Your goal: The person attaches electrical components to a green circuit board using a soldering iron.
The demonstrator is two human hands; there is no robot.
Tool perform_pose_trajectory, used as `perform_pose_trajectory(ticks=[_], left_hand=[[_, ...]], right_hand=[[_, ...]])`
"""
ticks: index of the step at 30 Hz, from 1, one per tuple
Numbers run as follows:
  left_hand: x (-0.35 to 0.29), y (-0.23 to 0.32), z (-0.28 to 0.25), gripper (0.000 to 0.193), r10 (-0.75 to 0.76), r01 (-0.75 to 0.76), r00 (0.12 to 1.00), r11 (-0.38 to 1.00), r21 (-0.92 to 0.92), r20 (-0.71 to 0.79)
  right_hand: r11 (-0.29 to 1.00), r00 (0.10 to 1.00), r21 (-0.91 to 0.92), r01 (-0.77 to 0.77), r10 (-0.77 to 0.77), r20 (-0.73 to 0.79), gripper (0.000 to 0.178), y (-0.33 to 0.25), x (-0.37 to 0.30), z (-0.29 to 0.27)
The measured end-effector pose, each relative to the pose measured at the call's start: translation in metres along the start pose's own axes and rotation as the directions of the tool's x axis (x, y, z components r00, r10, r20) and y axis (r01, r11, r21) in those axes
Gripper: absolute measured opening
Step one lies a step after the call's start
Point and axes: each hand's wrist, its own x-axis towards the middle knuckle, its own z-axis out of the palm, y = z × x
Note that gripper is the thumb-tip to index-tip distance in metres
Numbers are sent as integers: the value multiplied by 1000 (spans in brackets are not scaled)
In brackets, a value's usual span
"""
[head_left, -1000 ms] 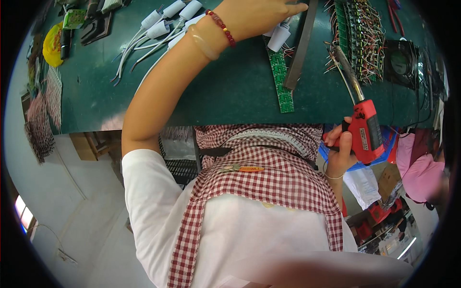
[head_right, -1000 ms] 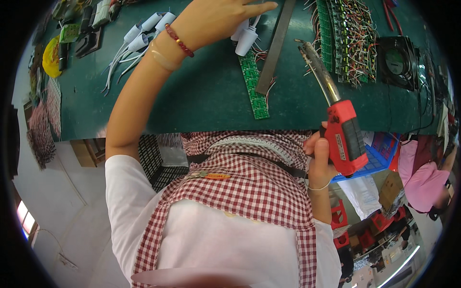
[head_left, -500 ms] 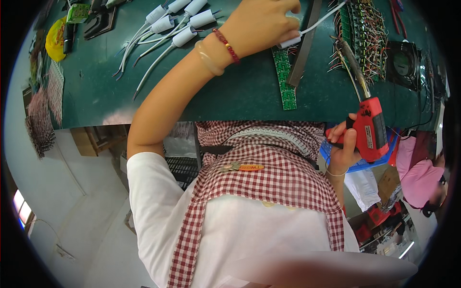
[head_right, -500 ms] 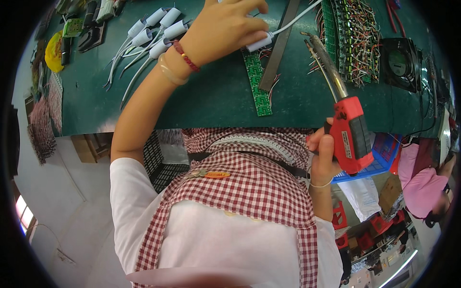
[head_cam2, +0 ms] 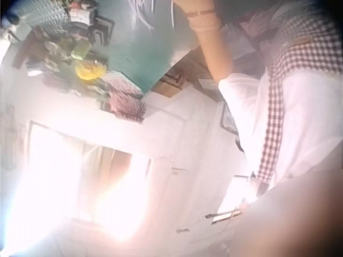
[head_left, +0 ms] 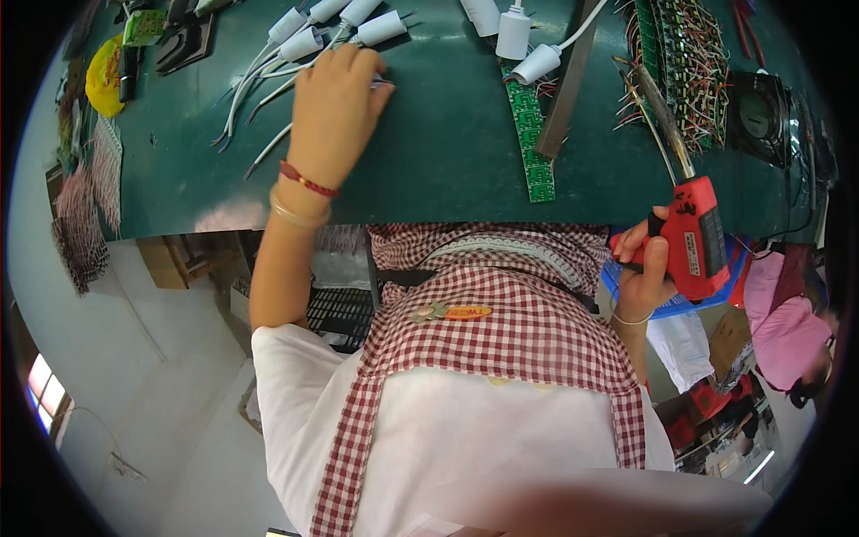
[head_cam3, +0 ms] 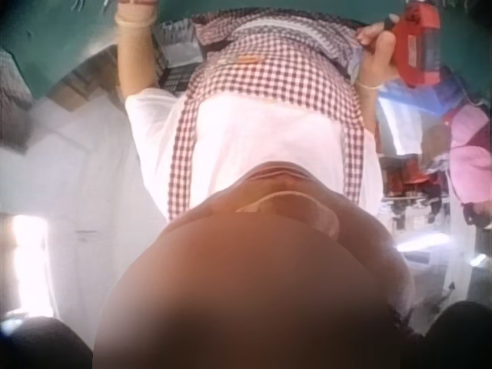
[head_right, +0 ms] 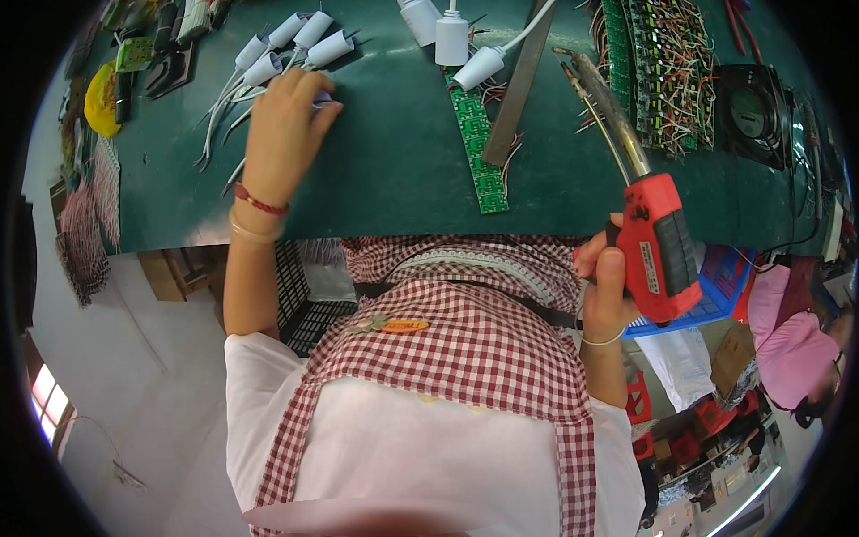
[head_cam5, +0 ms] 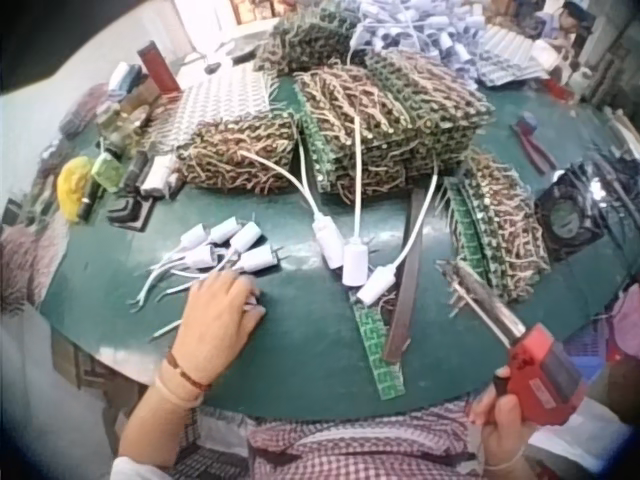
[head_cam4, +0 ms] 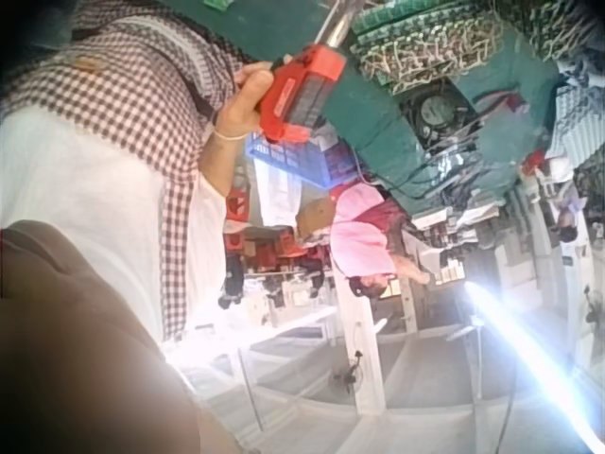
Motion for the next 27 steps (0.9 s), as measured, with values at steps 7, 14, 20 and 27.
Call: perform_pose_trajectory(ticks=[7,14,20,27], left_hand=[[10,45,22,36,-24,-32,997,775,-631,-80],[5,55,35,52,78,-118,993,809,-576,-94],[5,58,35,42,149,-182,983,817,-547,-103],[7,62,30,33,128,-160,987,877,-453,-99]], right_hand=[[1000,999,0,-32,31,42,36,1,-7,0],[989,988,-95,-115,123,89,37,-2,-22,-3],[979,963,-109,-170,189,191,39,-2,-25,1],[963,949,-235,-133,192,250,39,6,-29,-6]])
